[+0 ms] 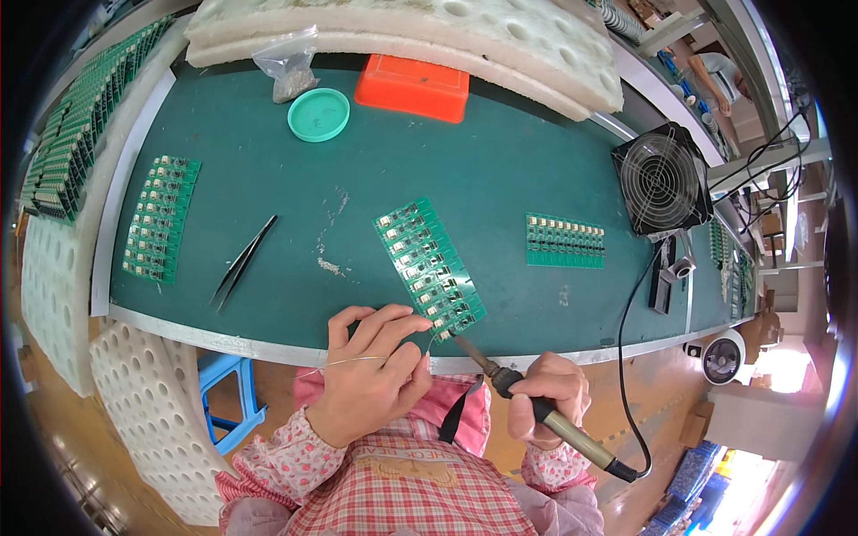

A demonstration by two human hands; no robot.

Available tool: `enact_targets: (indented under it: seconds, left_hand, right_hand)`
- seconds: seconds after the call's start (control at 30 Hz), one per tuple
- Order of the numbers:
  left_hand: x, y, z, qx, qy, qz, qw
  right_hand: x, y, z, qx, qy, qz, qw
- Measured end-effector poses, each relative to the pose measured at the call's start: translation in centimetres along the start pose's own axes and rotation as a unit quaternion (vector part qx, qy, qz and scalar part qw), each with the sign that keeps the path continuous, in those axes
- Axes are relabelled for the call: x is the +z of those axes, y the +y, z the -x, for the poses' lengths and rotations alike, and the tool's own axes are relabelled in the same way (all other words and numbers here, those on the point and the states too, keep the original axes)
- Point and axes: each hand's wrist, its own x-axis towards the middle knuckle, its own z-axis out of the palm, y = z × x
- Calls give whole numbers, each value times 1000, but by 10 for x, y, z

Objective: The person solders electronic components onto a printed circuit board using a soldering iron and solder wire, with tweezers to position the components and a cooling fan to dissipate heat.

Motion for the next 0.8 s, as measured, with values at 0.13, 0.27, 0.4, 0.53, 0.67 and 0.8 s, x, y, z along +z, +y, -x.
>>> enact_targets:
  seconds: [0.13, 0.27, 0.4, 0.53, 0.67, 0.8]
  left_hand:
    - [2, -1, 2, -3, -4, -7, 1000]
    - [6, -1, 2, -8, 9, 9, 1000]
    - [7, -1, 3, -10, 12, 10, 1000]
    - [8, 0, 3, -11, 17, 8, 1000]
    - [7, 1, 1, -12, 14, 10, 1000]
    - [8, 0, 2, -15, 17, 5, 1000]
  right_hand:
    - [3, 1, -9, -38, -43, 14, 998]
    - [5, -1, -15, -47, -54, 29, 997]
    - [9, -1, -18, -58, -57, 33, 996]
    - [10, 0, -20, -65, -59, 29, 996]
    - [9, -4, -25, -85, -64, 50, 993]
    - [11, -6, -28, -119, -124, 67, 983]
